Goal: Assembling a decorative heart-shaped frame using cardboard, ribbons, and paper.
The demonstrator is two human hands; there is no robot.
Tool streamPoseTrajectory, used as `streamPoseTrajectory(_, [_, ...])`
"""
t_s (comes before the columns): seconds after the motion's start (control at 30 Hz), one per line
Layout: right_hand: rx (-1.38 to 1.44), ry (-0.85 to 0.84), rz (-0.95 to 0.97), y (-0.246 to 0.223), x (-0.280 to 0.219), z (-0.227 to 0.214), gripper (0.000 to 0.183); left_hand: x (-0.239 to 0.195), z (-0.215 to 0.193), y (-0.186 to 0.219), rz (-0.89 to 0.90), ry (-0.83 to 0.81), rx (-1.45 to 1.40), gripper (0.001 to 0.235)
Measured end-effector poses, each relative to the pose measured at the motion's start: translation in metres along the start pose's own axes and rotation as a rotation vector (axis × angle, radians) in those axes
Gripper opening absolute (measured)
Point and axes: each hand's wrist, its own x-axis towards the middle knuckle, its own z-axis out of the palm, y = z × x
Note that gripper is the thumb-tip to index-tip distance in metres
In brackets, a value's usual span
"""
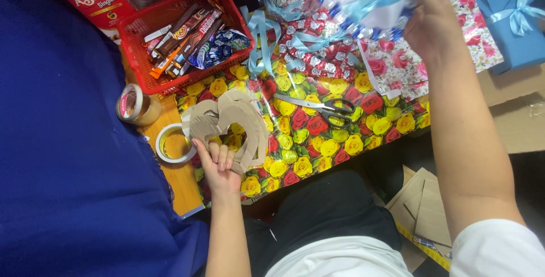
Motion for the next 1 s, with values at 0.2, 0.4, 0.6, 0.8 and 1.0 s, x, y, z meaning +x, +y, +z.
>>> streamPoseTrajectory(0.2, [0.394, 0.256, -0.04, -0.006, -0.004, -0.007, 0.068, -0.001, 0.001, 0.0, -0.007, 0.011, 0.016, 0.061])
streamPoseTrajectory(0.4, [-0.07, 0.39, 0.137, 0.051, 0.034, -0.071, 0.048, -0.001, -0.001, -0.001, -0.017, 0.008, -0.005, 0.06])
streamPoseTrajectory(0.6, [-0.313, 0.417, 0.169, 0.029, 0.011, -0.039, 0.047, 0.0, 0.002, -0.001, 0.055, 0.026, 0.006, 0.056])
streamPoseTrajectory(0.8, [-0.402, 0.415, 0.144, 0.029, 0.022, -0.048, 0.045, -0.003, 0.003, -0.002, -0.005, 0.011, 0.045, 0.059])
streamPoseTrajectory(1.0, [-0.637, 0.357, -0.043, 0.041, 0.038, -0.072, 0.044, -0.003, 0.007, -0.002, 0.002, 0.017, 0.032, 0.06])
